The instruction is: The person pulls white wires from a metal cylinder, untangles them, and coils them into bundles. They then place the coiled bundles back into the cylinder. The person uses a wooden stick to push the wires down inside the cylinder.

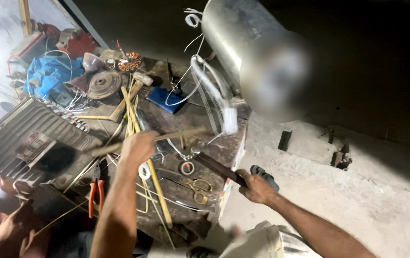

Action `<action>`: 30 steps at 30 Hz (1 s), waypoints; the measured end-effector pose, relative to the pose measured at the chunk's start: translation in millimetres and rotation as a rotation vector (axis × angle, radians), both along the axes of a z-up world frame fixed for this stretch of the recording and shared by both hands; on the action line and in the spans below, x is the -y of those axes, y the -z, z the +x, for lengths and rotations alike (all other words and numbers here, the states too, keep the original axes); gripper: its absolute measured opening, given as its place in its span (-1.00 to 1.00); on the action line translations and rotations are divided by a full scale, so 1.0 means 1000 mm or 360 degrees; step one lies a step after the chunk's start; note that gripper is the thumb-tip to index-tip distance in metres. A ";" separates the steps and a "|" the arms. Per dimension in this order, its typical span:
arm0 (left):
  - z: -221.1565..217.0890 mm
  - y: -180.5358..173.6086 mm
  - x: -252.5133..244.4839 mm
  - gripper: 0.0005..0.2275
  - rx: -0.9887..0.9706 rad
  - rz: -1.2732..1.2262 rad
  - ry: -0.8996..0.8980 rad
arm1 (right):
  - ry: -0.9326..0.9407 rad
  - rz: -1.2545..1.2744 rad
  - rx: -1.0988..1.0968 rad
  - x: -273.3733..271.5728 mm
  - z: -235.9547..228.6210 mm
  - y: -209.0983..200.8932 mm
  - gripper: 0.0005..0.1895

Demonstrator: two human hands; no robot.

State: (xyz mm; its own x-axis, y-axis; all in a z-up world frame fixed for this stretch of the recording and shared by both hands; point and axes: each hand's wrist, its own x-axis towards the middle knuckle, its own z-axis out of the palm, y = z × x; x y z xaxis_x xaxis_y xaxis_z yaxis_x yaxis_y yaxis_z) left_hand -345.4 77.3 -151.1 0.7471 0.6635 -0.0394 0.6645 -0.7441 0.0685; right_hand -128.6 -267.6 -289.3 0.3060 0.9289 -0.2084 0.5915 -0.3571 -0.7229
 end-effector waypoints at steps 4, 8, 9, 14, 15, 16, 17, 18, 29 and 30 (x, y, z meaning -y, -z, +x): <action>-0.014 -0.035 0.072 -0.60 0.0591 -0.0057 -0.0043 | -0.0063 0.0017 -0.0172 0.060 0.024 0.003 -0.39; 0.023 -0.054 0.162 -0.63 0.0591 -0.0307 0.0053 | -0.0033 0.0192 -0.0271 0.137 0.045 -0.001 -0.41; 0.037 -0.058 0.186 -0.63 0.0629 -0.0233 0.0247 | 0.0021 0.0082 -0.0310 0.159 0.047 -0.004 -0.42; 0.121 -0.072 0.296 -0.59 0.0646 0.0006 0.1132 | 0.0352 -0.0169 -0.0480 0.251 0.064 -0.013 -0.57; 0.138 -0.074 0.315 -0.59 0.0616 0.0043 0.1297 | 0.0379 0.0014 -0.0416 0.268 0.066 -0.011 -0.60; 0.152 -0.076 0.330 -0.72 0.0706 0.0062 0.1416 | 0.0405 0.0198 -0.0357 0.284 0.068 -0.007 -0.63; 0.167 -0.078 0.343 -0.80 0.0795 0.0081 0.1536 | 0.0430 0.0382 -0.0297 0.298 0.068 -0.001 -0.65; 0.181 -0.078 0.354 -0.79 0.0861 0.0049 0.1595 | 0.0650 0.0343 -0.0433 0.313 0.066 0.006 -0.64; 0.271 -0.041 0.352 -0.61 0.1065 0.0053 0.1667 | 0.1341 0.0501 -0.0084 0.388 0.075 0.007 -0.75; 0.272 -0.038 0.350 -0.64 0.1103 0.0067 0.1666 | 0.1303 0.0753 -0.0122 0.383 0.071 -0.005 -0.78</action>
State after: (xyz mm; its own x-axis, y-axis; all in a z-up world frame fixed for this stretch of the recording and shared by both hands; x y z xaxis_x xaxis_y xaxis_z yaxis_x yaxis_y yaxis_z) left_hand -73.0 -272.2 -113.6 0.7705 -0.2677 0.5784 -0.4112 -0.9022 0.1302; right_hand -58.1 -650.3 -284.3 0.9008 0.4251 0.0882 0.2322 -0.3001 -0.9252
